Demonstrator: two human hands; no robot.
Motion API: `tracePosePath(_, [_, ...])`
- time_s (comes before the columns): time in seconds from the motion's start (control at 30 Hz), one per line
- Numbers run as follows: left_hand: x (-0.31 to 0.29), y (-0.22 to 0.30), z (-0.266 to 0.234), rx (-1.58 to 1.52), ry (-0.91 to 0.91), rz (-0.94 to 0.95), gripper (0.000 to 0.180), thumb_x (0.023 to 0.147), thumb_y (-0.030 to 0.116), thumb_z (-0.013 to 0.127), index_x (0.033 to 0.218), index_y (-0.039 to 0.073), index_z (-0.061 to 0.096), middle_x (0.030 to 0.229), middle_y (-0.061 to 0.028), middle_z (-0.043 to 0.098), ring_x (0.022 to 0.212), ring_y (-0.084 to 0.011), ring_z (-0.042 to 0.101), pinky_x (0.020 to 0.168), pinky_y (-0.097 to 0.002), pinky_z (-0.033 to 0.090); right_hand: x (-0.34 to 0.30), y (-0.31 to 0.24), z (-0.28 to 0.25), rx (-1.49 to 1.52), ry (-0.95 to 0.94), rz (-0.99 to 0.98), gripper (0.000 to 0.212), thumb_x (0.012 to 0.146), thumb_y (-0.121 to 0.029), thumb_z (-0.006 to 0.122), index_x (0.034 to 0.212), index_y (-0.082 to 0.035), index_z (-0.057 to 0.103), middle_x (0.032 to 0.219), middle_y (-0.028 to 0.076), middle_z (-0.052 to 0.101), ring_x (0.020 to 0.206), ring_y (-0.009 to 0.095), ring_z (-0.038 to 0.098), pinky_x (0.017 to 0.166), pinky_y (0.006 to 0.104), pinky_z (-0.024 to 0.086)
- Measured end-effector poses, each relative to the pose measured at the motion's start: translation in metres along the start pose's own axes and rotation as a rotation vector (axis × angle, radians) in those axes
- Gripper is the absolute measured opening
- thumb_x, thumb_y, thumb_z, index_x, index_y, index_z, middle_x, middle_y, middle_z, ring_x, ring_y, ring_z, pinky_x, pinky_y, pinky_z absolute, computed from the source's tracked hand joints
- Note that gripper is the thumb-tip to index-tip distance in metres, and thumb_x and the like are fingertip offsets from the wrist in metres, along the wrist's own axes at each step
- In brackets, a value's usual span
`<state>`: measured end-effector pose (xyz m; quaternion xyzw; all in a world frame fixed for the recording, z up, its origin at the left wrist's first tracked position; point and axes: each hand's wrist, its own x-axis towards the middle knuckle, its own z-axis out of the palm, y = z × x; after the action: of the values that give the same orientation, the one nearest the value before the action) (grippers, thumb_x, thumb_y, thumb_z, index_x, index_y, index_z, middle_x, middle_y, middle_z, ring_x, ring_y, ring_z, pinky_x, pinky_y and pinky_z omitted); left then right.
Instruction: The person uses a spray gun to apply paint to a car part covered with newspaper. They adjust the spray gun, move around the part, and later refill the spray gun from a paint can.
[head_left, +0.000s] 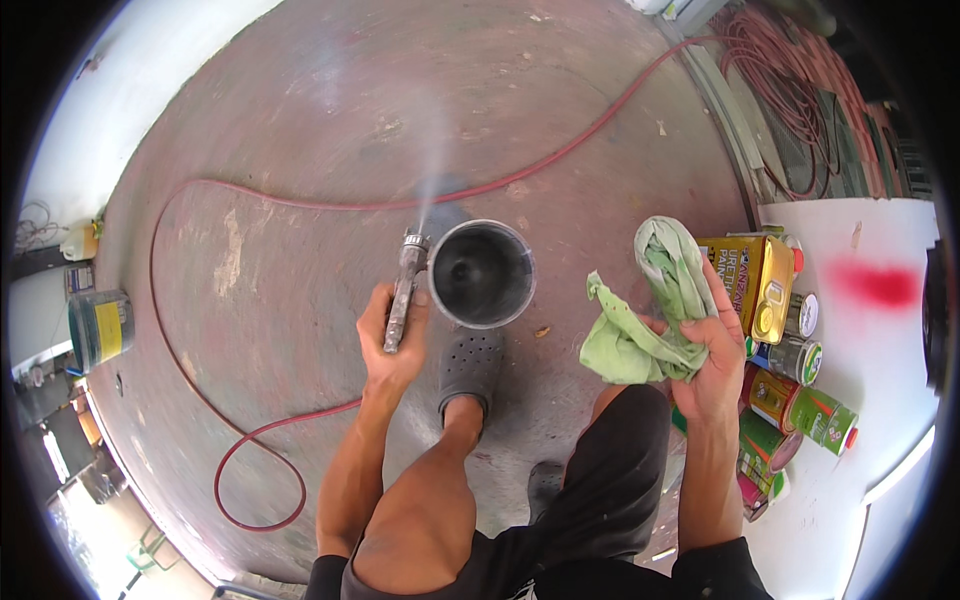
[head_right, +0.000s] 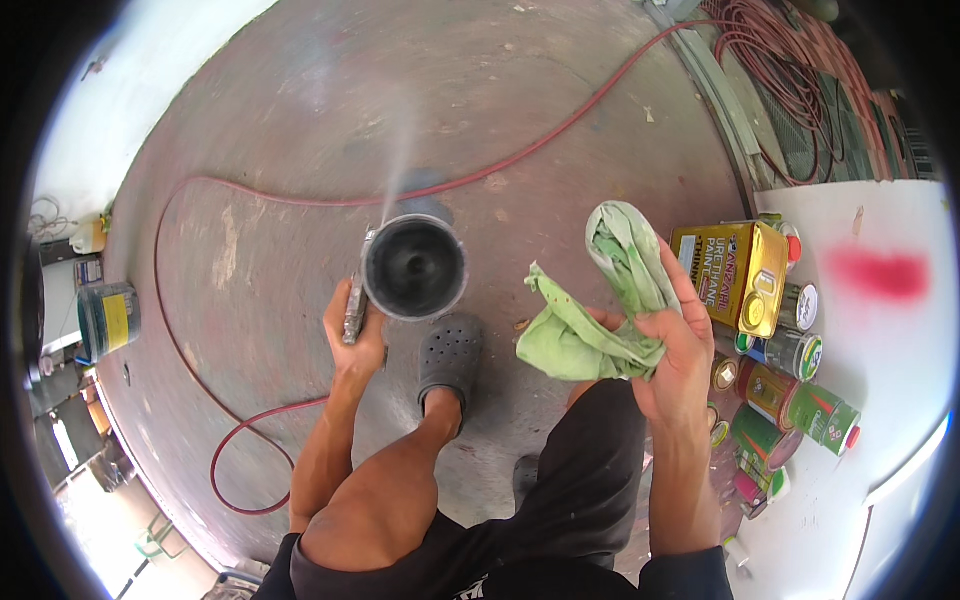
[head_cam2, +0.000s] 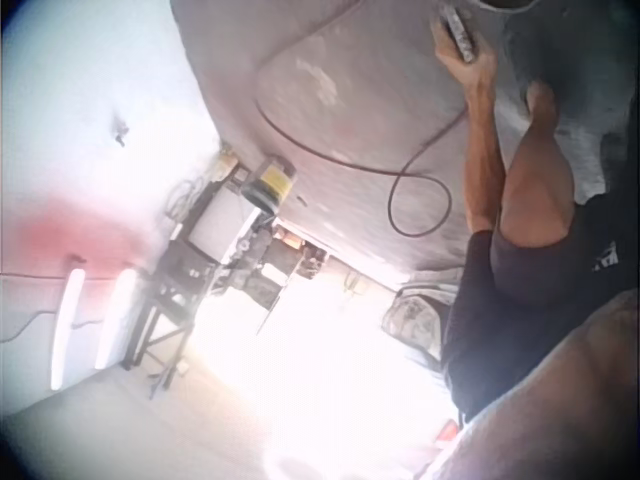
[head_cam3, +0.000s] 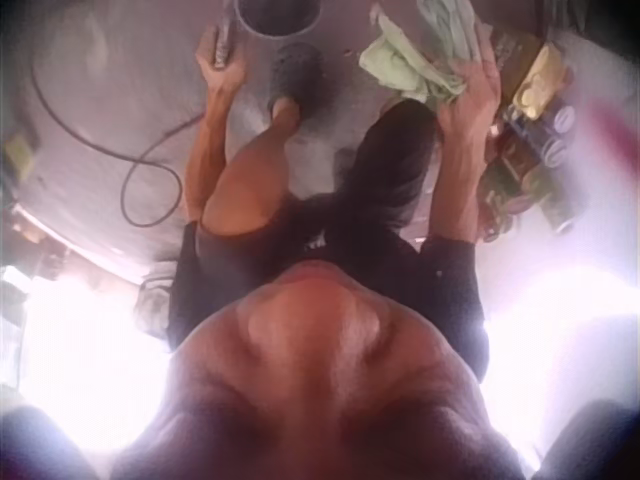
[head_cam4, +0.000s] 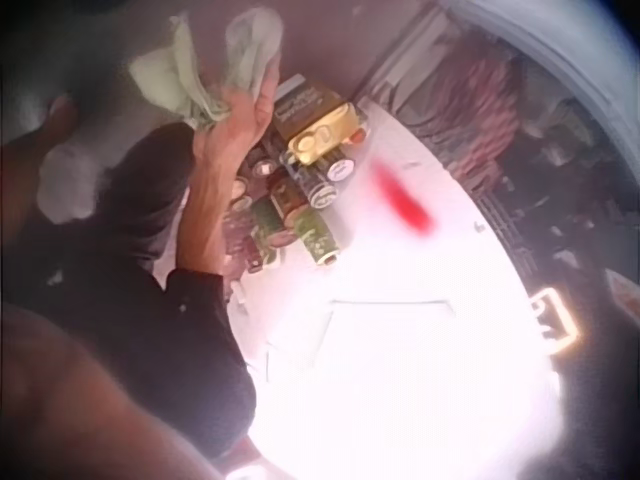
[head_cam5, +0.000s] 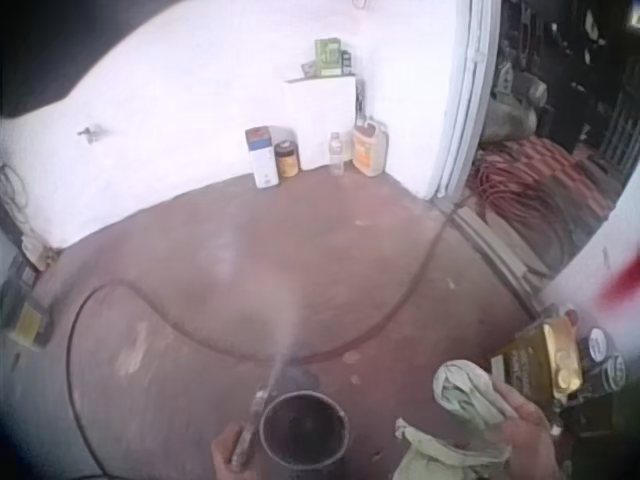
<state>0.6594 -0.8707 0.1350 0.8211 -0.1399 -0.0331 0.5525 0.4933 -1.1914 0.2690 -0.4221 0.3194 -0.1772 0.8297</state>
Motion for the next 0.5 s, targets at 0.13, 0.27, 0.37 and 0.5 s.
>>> tracePosePath(0.13, [-0.001, 0.001, -0.002, -0.029, -0.010, 0.019, 0.019, 0.110, 0.016, 0.080, 0.105, 0.002, 0.068, 0.080, 0.0018, 0.059, 0.076, -0.0081, 0.048, 0.067, -0.0297, 0.043, 0.011, 0.006, -0.005, -0.010, -0.001, -0.009, 0.085, 0.090, 0.008, 0.050, 0.174, 0.004, 0.044, 0.170, 0.023, 0.057, 0.154, 0.039, 0.060, 0.114, 0.0646, 0.065])
tracePosePath(0.27, [-0.001, 0.002, -0.007, -0.032, -0.013, 0.046, 0.017, 0.110, 0.014, 0.080, 0.106, 0.001, 0.068, 0.082, 0.0004, 0.061, 0.076, -0.0089, 0.049, 0.068, -0.0306, 0.045, 0.011, 0.018, -0.004, -0.023, -0.056, -0.001, 0.083, 0.091, 0.010, 0.047, 0.174, 0.004, 0.044, 0.169, 0.024, 0.058, 0.150, 0.038, 0.064, 0.114, 0.0625, 0.065])
tracePosePath(0.37, [-0.002, 0.004, -0.005, -0.026, -0.005, 0.048, 0.017, 0.109, 0.013, 0.080, 0.106, 0.001, 0.068, 0.082, 0.0000, 0.062, 0.076, -0.0097, 0.050, 0.068, -0.0308, 0.045, 0.004, 0.019, 0.008, -0.089, -0.085, -0.084, 0.083, 0.092, 0.010, 0.046, 0.174, 0.004, 0.045, 0.168, 0.023, 0.059, 0.146, 0.036, 0.067, 0.113, 0.0571, 0.065])
tracePosePath(0.5, [-0.003, 0.007, -0.007, 0.035, -0.042, -0.003, 0.019, 0.108, 0.015, 0.081, 0.110, 0.000, 0.069, 0.083, -0.0022, 0.064, 0.078, -0.0102, 0.053, 0.069, -0.0306, 0.047, -0.017, 0.001, 0.014, -0.684, -0.261, -0.230, 0.080, 0.093, 0.010, 0.049, 0.173, 0.002, 0.049, 0.170, 0.020, 0.061, 0.143, 0.034, 0.071, 0.111, 0.0479, 0.062])
